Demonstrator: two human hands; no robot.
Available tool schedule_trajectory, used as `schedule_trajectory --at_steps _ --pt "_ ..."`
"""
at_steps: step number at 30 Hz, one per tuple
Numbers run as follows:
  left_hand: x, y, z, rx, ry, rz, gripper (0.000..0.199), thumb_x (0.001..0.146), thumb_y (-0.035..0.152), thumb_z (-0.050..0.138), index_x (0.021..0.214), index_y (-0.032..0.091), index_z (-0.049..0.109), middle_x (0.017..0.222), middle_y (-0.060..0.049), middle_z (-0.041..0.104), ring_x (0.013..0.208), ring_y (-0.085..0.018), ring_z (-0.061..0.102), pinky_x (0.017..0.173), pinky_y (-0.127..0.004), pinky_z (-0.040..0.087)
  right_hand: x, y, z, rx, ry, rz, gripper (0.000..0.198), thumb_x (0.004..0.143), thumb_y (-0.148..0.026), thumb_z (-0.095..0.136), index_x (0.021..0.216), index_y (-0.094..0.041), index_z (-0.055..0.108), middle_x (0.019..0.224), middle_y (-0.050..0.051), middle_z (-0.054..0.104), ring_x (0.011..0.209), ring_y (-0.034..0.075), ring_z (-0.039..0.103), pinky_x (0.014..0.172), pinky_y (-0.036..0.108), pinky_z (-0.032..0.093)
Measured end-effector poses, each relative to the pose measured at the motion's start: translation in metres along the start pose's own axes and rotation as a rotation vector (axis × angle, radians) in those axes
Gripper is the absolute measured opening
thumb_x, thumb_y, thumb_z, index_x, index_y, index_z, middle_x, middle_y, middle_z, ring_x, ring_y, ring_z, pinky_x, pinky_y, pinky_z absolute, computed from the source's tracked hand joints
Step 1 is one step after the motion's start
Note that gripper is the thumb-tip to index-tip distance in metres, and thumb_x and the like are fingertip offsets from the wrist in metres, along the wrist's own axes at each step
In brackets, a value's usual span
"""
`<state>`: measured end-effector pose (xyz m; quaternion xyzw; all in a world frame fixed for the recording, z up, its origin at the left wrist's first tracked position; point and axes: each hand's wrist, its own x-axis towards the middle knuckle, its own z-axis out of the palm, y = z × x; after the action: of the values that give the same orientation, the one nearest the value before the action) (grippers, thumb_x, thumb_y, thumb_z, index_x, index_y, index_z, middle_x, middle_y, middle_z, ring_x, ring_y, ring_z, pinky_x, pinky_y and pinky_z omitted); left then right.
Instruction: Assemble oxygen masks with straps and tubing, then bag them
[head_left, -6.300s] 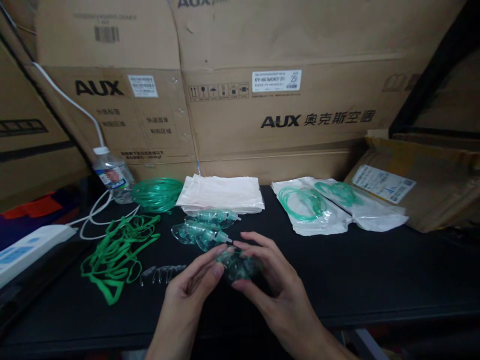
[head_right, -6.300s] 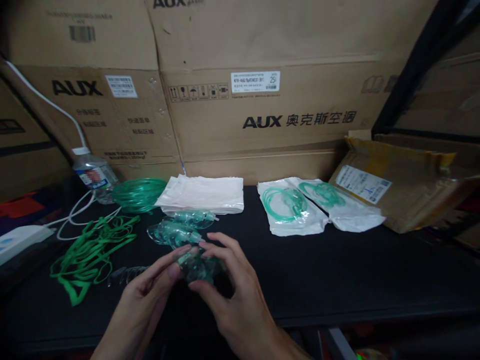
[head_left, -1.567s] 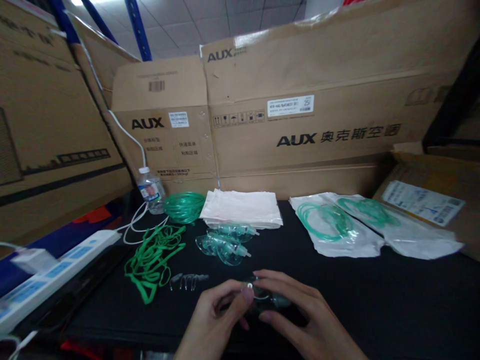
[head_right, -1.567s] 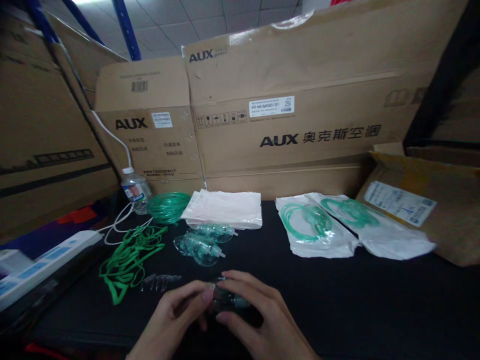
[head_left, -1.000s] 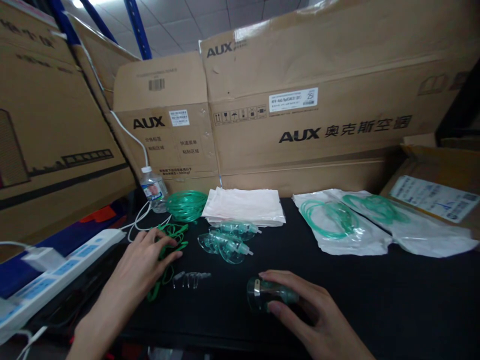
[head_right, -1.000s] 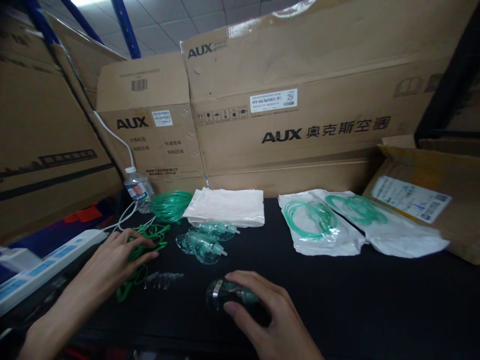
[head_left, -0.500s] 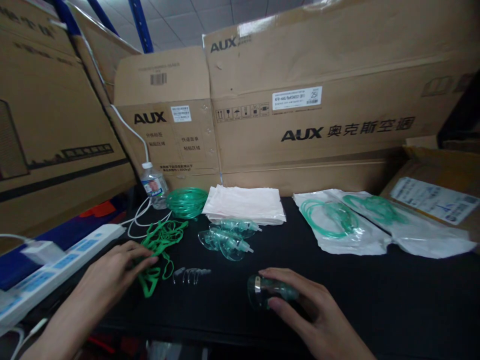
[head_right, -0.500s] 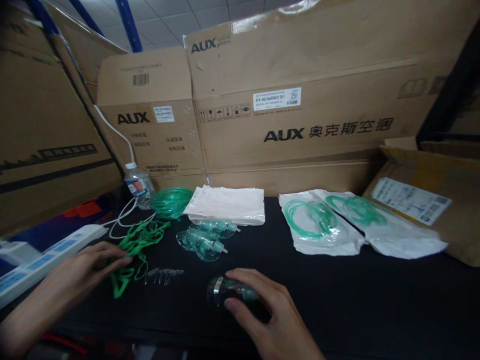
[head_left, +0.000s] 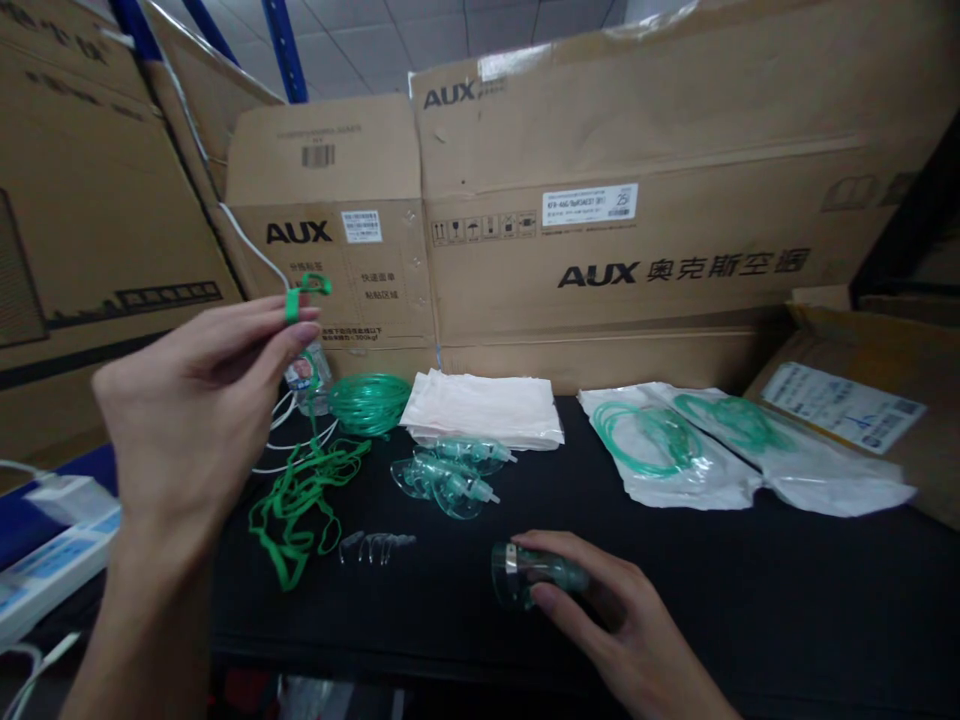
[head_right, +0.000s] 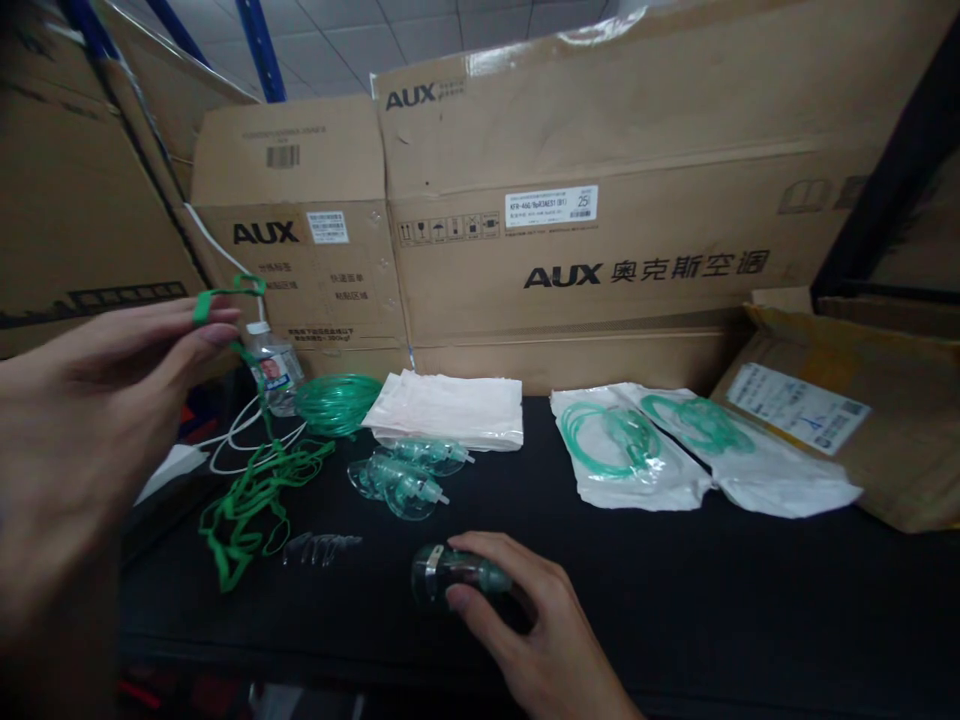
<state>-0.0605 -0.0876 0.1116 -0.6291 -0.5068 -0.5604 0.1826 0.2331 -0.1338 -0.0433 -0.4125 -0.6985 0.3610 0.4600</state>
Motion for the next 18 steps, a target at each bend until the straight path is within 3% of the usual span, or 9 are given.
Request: schedule_trajectory --at_steps 4,7,10,14,18 --pt "0.007 0.043 0.015 -0.288 0.037 0.17 0.014 0.095 0.033 0.071 0.106 0.028 0.078 0.112 0.008 0.08 0.107 -0.017 0.073 0.101 -0.036 0.058 0.001 -0.002 0.0 0.019 0.029 0.004 0.024 0.091 -0.036 0.072 0.113 -0.028 0.078 0.111 0.005 0.081 0.101 0.023 0.077 0.09 0.031 0.062" --pt "-0.003 0.068 0.022 -0.41 -0.005 0.203 0.011 0.094 0.026 0.073 0.103 0.026 0.08 0.106 0.005 0.081 0.101 -0.017 0.075 0.098 -0.035 0.06 0.0 -0.005 -0.002 0.055 0.018 0.012 0.024 0.091 -0.036 0.072 0.112 -0.027 0.078 0.112 0.005 0.081 0.101 0.022 0.077 0.087 0.029 0.063" --pt "-0.029 0.075 0.032 -0.463 -0.247 0.191 0.012 0.094 0.028 0.072 0.103 0.028 0.081 0.108 0.004 0.081 0.102 -0.019 0.076 0.1 -0.036 0.059 -0.005 -0.007 -0.006 0.058 0.005 0.024 0.022 0.093 -0.037 0.071 0.111 -0.028 0.079 0.11 0.004 0.082 0.102 0.023 0.078 0.086 0.028 0.064" --pt "-0.083 0.062 0.051 -0.518 -0.536 0.197 0.01 0.094 0.024 0.072 0.1 0.024 0.08 0.103 -0.001 0.081 0.103 -0.021 0.074 0.099 -0.034 0.057 -0.018 -0.014 -0.024 -0.096 -0.023 -0.039 0.021 0.091 -0.038 0.074 0.109 -0.032 0.08 0.105 0.002 0.083 0.096 0.024 0.08 0.084 0.029 0.065" --pt "-0.135 0.048 0.059 -0.487 -0.722 0.106 0.01 0.096 0.025 0.069 0.099 0.023 0.078 0.099 -0.003 0.079 0.093 -0.02 0.071 0.082 -0.028 0.059 -0.055 -0.006 -0.056 -0.332 -0.098 -0.122 0.044 0.084 -0.038 0.083 0.127 -0.041 0.074 0.129 0.0 0.075 0.114 0.03 0.074 0.099 0.036 0.062"
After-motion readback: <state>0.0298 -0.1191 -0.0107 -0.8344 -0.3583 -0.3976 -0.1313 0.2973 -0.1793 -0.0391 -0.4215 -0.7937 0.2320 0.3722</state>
